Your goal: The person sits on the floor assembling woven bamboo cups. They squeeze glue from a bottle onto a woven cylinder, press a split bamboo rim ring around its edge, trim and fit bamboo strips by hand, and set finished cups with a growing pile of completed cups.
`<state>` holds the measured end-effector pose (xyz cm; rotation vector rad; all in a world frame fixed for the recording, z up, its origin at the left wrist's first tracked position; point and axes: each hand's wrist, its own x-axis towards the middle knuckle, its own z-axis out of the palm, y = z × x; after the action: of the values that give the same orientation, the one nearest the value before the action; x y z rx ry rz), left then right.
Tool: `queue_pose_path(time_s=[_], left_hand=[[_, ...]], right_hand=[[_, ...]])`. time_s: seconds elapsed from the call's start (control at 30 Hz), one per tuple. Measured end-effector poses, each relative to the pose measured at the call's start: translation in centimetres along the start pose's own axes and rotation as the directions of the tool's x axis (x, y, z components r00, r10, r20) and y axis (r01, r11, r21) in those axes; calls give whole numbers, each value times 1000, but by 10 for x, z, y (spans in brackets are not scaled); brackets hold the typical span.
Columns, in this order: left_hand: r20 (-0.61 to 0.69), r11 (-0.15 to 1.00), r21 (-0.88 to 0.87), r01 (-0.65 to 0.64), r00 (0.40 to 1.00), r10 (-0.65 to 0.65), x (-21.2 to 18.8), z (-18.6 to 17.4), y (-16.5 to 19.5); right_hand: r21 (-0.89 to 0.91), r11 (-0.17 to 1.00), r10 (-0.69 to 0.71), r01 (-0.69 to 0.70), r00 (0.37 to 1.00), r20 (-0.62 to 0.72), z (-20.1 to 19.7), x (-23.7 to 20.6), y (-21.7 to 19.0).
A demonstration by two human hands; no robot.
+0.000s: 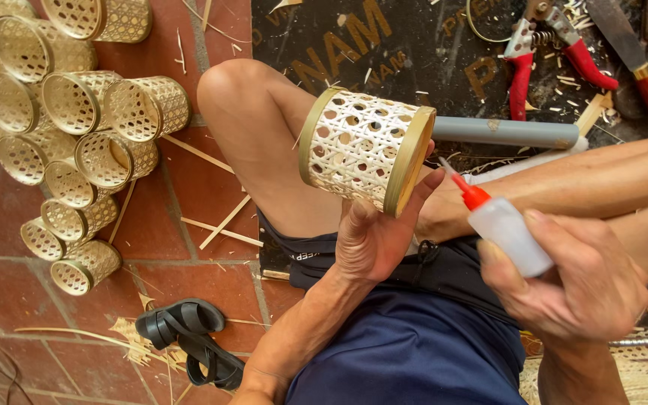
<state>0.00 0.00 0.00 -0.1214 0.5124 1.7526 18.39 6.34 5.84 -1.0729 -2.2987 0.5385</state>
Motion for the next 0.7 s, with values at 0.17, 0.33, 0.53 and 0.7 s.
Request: queue_pose_path(time_s=[0.17,0.33,0.53,0.7], left_hand=[[44,997,76,11,999,-14,-15,33,-39],[3,994,111,-24,1000,24,-23,-3,-79],[262,413,836,-362,924,278,-11,-20,-51],[394,273,813,-515,830,394,7,2,8]], right_hand=[[-51,999,-11,12,1000,10,-44,9,16],[27,998,49,-48,999,-23,-36,-18,46],[728,527,509,-438,849,143,6,-51,96],[932,132,504,-338,832,231,23,-65,152]])
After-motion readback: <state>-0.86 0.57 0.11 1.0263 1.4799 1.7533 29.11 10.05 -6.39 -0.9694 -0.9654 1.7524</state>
